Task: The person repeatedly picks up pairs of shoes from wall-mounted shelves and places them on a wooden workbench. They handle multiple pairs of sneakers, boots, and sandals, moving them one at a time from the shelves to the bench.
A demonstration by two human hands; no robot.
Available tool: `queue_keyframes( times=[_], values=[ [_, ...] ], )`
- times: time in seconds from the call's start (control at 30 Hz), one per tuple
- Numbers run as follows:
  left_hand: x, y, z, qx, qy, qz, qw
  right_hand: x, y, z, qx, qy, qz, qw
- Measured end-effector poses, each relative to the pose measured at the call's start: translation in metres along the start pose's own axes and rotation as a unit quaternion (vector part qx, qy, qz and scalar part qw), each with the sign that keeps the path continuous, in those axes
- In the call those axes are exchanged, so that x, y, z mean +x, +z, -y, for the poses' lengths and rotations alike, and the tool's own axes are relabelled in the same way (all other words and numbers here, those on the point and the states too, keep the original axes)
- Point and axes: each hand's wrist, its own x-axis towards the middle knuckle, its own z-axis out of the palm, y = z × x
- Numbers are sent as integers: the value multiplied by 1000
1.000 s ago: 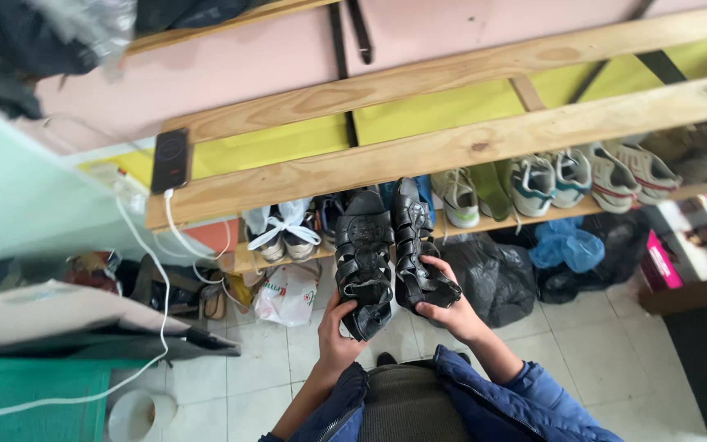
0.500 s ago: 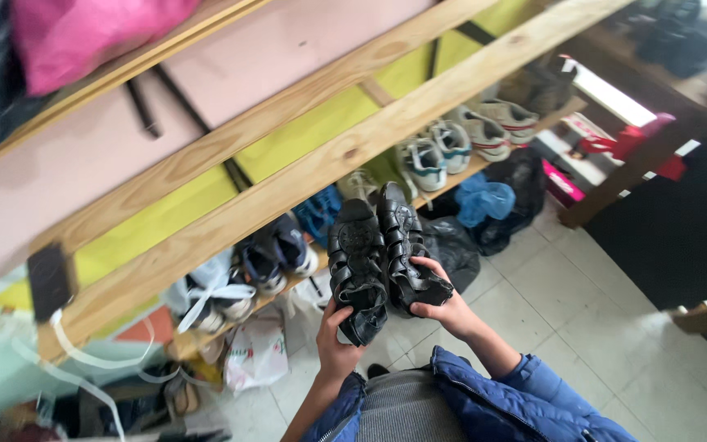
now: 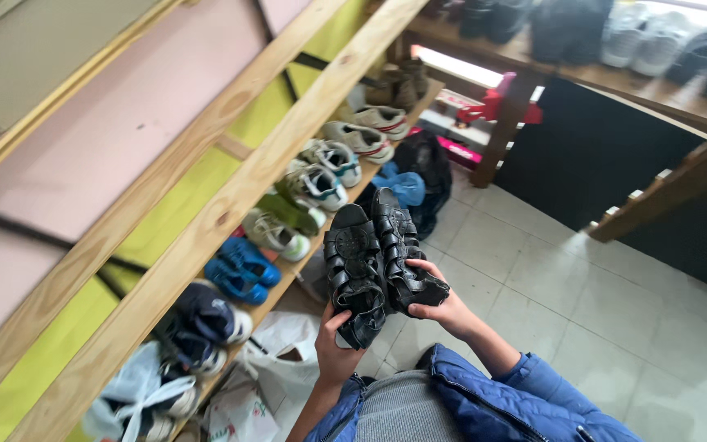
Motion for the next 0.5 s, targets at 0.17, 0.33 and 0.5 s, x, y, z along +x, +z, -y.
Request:
queue_keyframes(
  times=[0.17,0.33,0.5],
  values=[
    [20,59,18,-15,38,66,997,-23,-45,27,-28,-27,-76,996],
    [49,123,9,-56,48,141,987,-54,-92,37,-34,-54,-174,983],
    [65,184,-3,-124,77,198,969,-85,-134,37,-71,-71,-279,955]
  ],
)
